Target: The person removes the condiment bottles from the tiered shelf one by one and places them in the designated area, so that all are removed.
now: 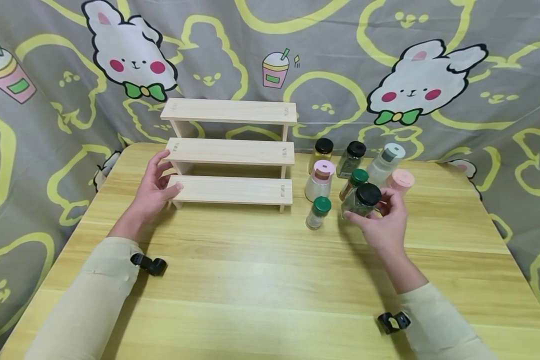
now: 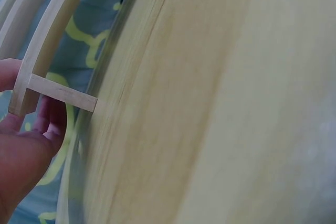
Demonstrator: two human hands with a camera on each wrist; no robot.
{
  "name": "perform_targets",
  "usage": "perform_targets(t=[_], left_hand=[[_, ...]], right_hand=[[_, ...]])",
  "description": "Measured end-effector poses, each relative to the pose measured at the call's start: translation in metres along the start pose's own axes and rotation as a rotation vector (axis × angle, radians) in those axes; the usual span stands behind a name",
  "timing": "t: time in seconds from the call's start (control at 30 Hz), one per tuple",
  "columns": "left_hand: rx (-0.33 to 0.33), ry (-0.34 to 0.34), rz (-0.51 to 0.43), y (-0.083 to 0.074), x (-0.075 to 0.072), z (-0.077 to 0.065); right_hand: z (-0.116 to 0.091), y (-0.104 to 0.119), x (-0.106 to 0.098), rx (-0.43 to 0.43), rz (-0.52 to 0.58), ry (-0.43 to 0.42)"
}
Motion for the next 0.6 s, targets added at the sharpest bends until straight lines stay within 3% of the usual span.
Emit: perform_targets(t=[0.6], left_hand=[[-0.022, 0.003, 0.03, -0.002, 0.0, -0.001]], right_hand=[[-0.011, -0.025, 0.003, 0.08, -0.068, 0.043]])
Point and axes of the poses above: each hand's wrist, its own z-axis towards the middle knuckle, its own x-axis out of the palm, y = z × x, the point moved 5 cm from there along z, towards the middle knuckle, and after that the axes turned 3 degrees about -x, right-handed, at the moved point
